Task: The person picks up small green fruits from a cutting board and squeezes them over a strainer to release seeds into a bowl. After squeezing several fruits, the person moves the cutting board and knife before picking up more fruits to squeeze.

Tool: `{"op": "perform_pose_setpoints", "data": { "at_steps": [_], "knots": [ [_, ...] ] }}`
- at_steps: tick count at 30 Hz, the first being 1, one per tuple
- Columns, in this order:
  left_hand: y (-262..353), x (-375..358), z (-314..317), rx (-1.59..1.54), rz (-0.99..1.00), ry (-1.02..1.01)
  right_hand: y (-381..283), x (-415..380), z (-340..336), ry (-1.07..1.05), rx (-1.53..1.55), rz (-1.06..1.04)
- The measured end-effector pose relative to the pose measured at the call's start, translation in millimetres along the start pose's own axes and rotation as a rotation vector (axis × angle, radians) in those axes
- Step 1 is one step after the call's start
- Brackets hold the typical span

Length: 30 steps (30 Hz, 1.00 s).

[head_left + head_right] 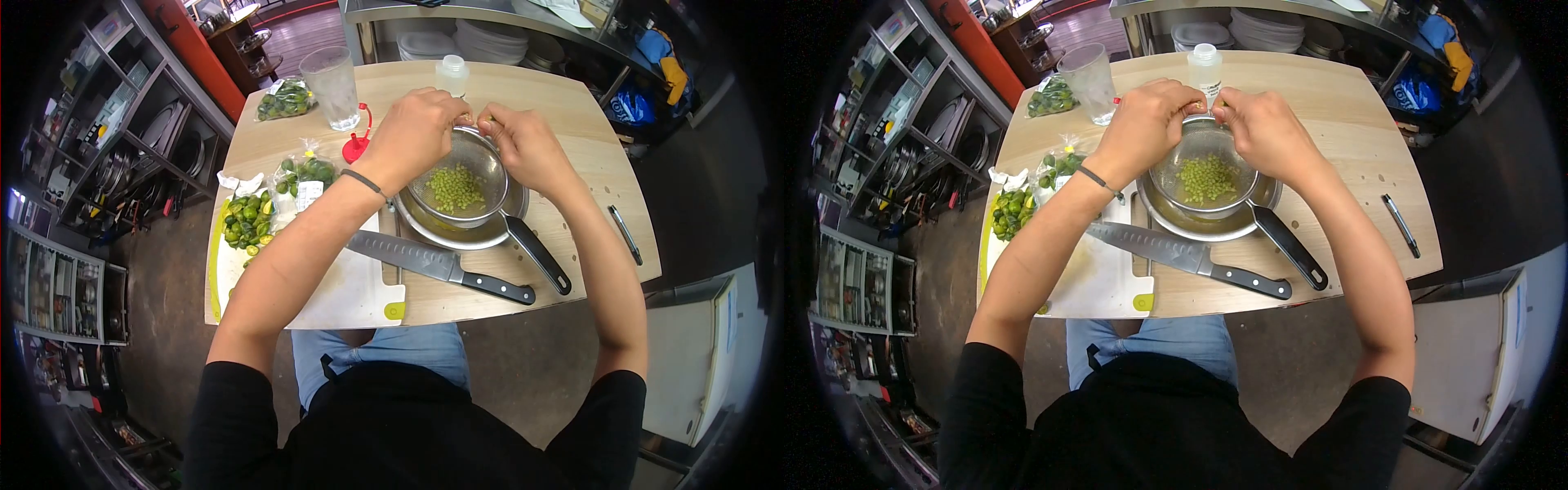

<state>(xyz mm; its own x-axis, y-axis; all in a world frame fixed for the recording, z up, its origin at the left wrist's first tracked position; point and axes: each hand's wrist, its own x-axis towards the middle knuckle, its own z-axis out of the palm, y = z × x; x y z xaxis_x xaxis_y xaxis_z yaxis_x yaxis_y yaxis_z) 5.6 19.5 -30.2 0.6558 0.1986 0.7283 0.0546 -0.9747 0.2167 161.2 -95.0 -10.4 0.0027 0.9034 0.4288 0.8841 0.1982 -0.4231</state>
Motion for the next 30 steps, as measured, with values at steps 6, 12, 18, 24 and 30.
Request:
{"op": "perform_pose_setpoints", "data": {
  "at_steps": [6,12,18,24,30],
  "knots": [
    [-4,-18,9,-0.068,-0.105,-0.119,6,-6,8,-0.124,-0.091,0.034],
    [-2,-26,13,-0.032,-0.064,-0.172,1,-9,7,-0.161,-0.111,0.089],
    [-6,-53,-6,-0.060,-0.119,-0.248,-2,-9,14,-0.256,-0.203,0.038],
    [-31,-110,-108,-0.007,-0.241,-0.105,-68,29,44,-0.285,0.015,-0.093],
    [-52,-201,-199,0.113,-0.573,-0.218,-137,61,159,-0.590,-0.018,-0.270]
  ]
}}
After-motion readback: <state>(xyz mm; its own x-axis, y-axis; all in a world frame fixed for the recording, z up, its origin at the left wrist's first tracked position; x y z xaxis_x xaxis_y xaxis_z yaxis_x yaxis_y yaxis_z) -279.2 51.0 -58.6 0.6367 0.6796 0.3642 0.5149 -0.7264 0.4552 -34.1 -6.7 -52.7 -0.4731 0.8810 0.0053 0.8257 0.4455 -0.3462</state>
